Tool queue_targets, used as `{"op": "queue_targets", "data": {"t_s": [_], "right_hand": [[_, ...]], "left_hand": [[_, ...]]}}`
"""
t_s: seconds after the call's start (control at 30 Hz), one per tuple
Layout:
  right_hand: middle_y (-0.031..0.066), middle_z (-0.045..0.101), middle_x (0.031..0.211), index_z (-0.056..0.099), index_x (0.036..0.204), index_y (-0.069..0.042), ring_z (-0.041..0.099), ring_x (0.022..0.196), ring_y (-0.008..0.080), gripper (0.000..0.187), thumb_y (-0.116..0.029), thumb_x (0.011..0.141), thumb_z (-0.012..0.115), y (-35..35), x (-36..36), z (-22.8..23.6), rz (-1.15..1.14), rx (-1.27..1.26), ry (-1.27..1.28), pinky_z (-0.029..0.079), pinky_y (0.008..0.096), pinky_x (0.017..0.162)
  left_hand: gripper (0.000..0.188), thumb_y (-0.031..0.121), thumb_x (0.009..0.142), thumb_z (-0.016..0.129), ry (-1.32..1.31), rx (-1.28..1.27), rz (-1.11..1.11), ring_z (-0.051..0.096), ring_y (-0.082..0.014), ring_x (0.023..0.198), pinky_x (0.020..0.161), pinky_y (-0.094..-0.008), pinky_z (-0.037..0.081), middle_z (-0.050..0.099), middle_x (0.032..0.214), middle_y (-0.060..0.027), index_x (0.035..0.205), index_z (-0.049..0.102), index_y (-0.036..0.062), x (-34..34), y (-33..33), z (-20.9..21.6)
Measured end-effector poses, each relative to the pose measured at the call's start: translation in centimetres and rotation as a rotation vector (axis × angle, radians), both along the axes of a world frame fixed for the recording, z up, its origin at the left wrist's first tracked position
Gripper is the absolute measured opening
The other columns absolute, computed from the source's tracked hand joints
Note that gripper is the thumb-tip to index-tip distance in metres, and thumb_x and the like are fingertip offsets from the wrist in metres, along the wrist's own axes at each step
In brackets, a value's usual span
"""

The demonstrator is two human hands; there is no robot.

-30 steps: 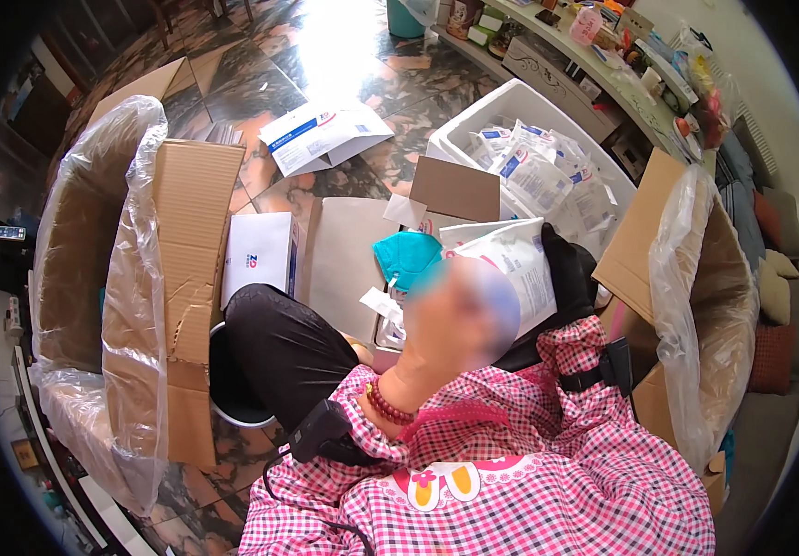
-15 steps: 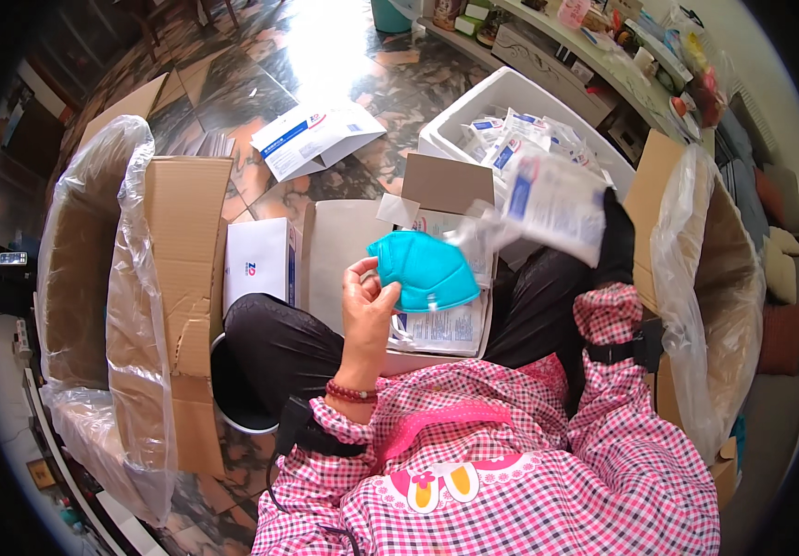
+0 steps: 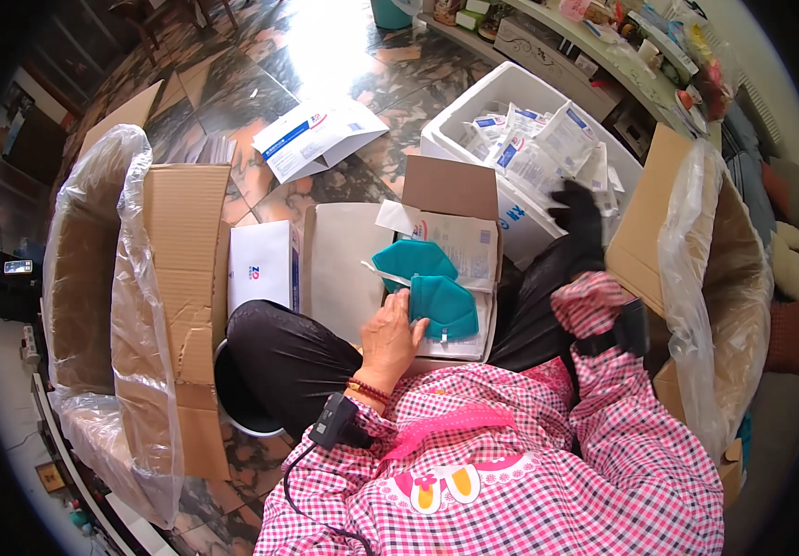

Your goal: Unpacking N95 masks from a large shipping box and organizing them into smaller white boxes.

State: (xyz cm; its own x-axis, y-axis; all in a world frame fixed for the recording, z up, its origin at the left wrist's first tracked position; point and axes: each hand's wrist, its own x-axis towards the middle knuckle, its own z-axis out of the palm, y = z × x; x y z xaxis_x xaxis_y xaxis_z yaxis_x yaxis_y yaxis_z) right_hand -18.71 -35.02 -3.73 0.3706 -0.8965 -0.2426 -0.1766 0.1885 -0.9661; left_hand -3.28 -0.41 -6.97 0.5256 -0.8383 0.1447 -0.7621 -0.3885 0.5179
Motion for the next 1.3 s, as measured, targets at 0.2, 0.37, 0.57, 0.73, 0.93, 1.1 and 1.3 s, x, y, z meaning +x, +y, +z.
{"op": "queue_targets", "data": {"t_s": [0.2, 0.37, 0.57, 0.73, 0.93, 1.1, 1.3], "right_hand": [[0.0189, 0.065, 0.119, 0.062, 0.127, -0.005, 0.063, 0.112, 0.0326, 0.059, -0.018, 0.073, 0.082, 10.2, 8.4, 0.4, 0.688, -1.055, 0.505, 0.049, 0.0404, 0.097], [0.0195, 0.062, 0.114, 0.062, 0.127, -0.006, 0.061, 0.107, 0.0364, 0.079, -0.038, 0.059, 0.088, 10.2, 11.3, 0.2, 0.797, -0.942, 0.762, 0.048, 0.0446, 0.095], [0.0213, 0.064, 0.105, 0.067, 0.11, -0.007, 0.065, 0.094, 0.0399, 0.071, -0.046, 0.054, 0.087, 12.2, 11.5, -0.3, 0.829, -1.001, 0.779, 0.05, 0.0483, 0.087], [0.0249, 0.066, 0.095, 0.072, 0.094, -0.006, 0.067, 0.093, 0.0388, 0.058, -0.046, 0.055, 0.086, 12.7, 10.8, -0.9, 0.851, -1.011, 0.717, 0.051, 0.0478, 0.084], [0.0183, 0.071, 0.096, 0.072, 0.101, -0.007, 0.069, 0.092, 0.0355, 0.048, -0.039, 0.066, 0.081, 12.4, 9.1, -2.0, 0.827, -0.757, 0.679, 0.053, 0.0461, 0.082], [0.0155, 0.07, 0.093, 0.073, 0.1, -0.009, 0.068, 0.088, 0.0351, 0.033, -0.025, 0.072, 0.08, 12.6, 6.2, 3.2, 0.487, -0.942, 0.466, 0.052, 0.0441, 0.077], [0.0107, 0.065, 0.087, 0.073, 0.091, -0.01, 0.064, 0.085, 0.0328, 0.025, -0.015, 0.067, 0.081, 14.6, 6.3, 6.9, 0.609, -1.241, 0.415, 0.05, 0.0427, 0.075]], "left_hand": [[0.038, 0.037, 0.092, 0.065, -0.003, 0.227, 0.025, 0.07, -0.0356, 0.071, 0.061, -0.0445, 0.055, 0.068, 0.074, -0.0177, 0.102, 0.054, 0.0016, -2.1, 1.3, -1.1], [0.04, 0.038, 0.093, 0.063, 0.02, 0.278, 0.017, 0.07, -0.0372, 0.07, 0.063, -0.0448, 0.056, 0.069, 0.072, -0.0201, 0.097, 0.056, -0.0014, -2.7, 1.4, -1.5], [0.046, 0.042, 0.092, 0.062, 0.109, 0.288, 0.06, 0.069, -0.0436, 0.073, 0.068, -0.0513, 0.055, 0.069, 0.076, -0.0257, 0.099, 0.059, -0.0039, -3.2, 2.0, -1.7], [0.045, 0.042, 0.092, 0.061, 0.107, 0.283, 0.054, 0.069, -0.0438, 0.074, 0.07, -0.0512, 0.055, 0.069, 0.078, -0.0265, 0.096, 0.059, -0.0029, -3.2, 2.2, -1.5], [0.039, 0.04, 0.092, 0.065, 0.086, 0.216, 0.003, 0.068, -0.0419, 0.074, 0.068, -0.0506, 0.054, 0.069, 0.077, -0.0225, 0.092, 0.06, 0.0016, -1.8, 3.0, 0.2], [0.031, 0.035, 0.089, 0.071, 0.09, 0.045, 0.123, 0.069, -0.0345, 0.074, 0.065, -0.0433, 0.054, 0.068, 0.076, -0.012, 0.096, 0.062, 0.0066, 0.0, 1.2, 6.0], [0.029, 0.023, 0.084, 0.079, 0.1, -0.559, 0.151, 0.068, -0.0233, 0.079, 0.072, -0.0345, 0.053, 0.066, 0.076, -0.0064, 0.104, 0.066, 0.0061, 4.0, -4.2, 9.4]]}}
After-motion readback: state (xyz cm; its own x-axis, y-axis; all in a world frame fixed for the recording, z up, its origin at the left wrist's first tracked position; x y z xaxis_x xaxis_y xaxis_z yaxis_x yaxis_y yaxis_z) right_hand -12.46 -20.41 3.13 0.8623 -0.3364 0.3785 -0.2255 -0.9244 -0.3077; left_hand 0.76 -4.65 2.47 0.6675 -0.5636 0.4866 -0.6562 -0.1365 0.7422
